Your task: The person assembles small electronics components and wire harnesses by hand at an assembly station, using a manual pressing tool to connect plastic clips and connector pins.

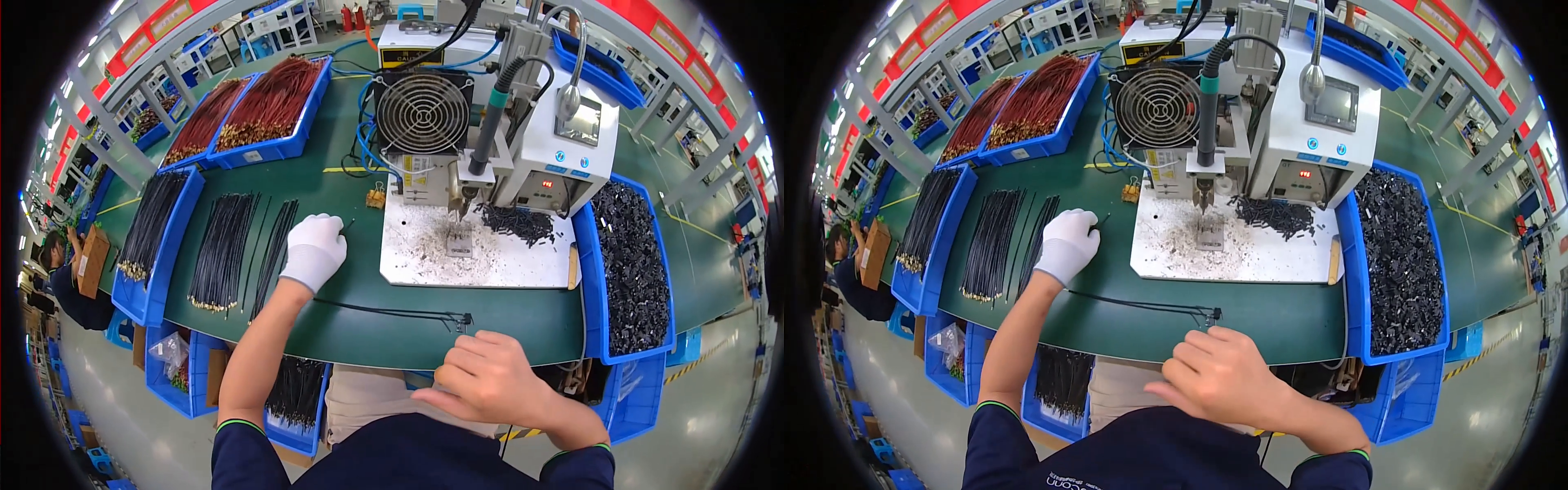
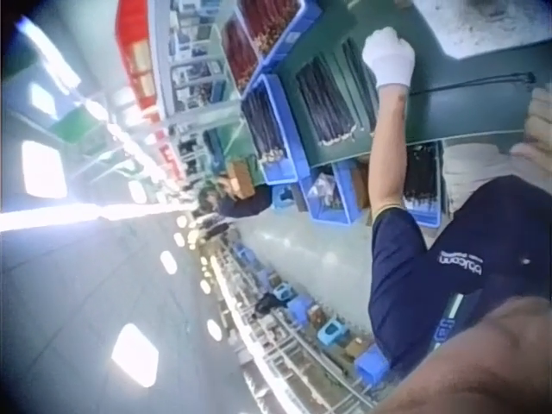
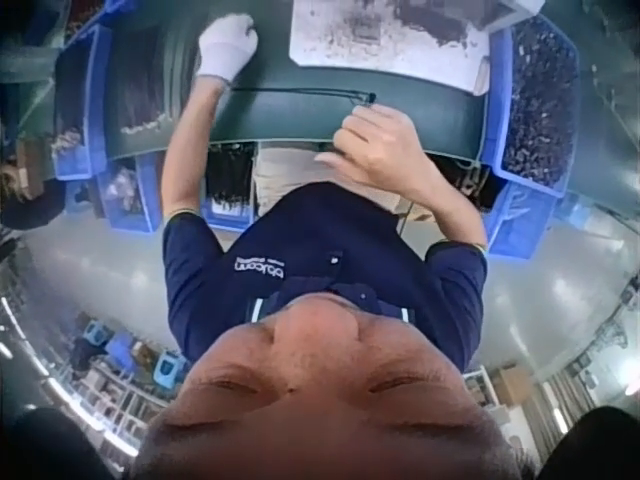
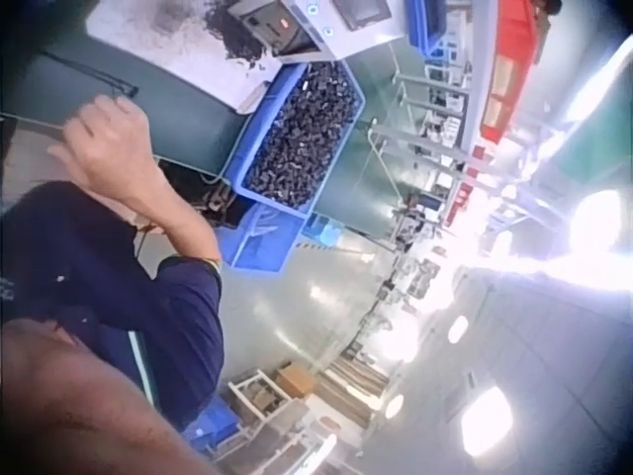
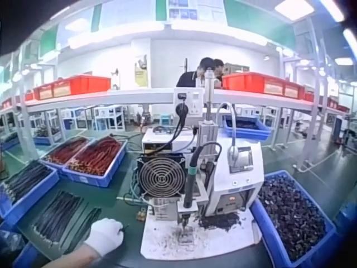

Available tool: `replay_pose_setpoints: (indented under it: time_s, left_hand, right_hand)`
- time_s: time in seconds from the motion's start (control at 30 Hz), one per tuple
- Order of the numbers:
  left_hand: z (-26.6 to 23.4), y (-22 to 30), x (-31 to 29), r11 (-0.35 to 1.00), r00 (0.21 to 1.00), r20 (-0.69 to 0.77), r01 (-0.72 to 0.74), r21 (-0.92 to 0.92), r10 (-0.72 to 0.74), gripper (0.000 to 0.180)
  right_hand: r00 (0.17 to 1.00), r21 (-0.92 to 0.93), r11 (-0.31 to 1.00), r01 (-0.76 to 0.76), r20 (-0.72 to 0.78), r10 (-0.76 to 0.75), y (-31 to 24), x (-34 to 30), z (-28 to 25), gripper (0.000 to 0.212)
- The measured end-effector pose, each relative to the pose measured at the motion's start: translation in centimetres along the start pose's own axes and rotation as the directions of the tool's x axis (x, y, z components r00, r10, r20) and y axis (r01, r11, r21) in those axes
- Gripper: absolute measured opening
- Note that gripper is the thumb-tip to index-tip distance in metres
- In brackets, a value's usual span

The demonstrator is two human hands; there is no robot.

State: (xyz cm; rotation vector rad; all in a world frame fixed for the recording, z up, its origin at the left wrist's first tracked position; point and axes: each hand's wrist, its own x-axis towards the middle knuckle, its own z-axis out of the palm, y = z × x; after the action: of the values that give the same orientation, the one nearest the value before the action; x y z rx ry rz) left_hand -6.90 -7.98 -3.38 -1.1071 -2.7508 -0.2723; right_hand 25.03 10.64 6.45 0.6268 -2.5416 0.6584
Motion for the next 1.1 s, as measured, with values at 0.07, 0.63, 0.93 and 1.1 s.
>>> replay_pose_setpoints:
  time_s: [0.07,0.63,0.93,1.1]
  left_hand:
    - [0.5,0.6,0.8,0.996,0.999,0.035,0.026,0.080,-0.029,0.011]
    - [-5.0,5.9,-3.4,0.864,0.955,-0.101,-0.295,-0.409,0.278,0.019]
    - [-7.3,11.3,-4.1,0.767,0.880,-0.208,-0.474,-0.432,0.426,0.025]
    - [-7.1,11.5,-3.9,0.755,0.886,-0.179,-0.459,-0.469,0.427,0.027]
  right_hand:
    - [0.993,0.009,0.993,-0.119,0.015,0.119,0.6,-1.5,1.1,0.040]
    - [0.881,0.250,0.877,-0.411,-0.139,0.453,6.1,-1.2,3.9,0.022]
    - [0.628,0.708,0.512,-0.486,-0.124,0.768,7.8,2.0,6.9,0.024]
    - [0.620,0.774,0.472,-0.421,-0.135,0.773,8.3,1.3,7.4,0.014]
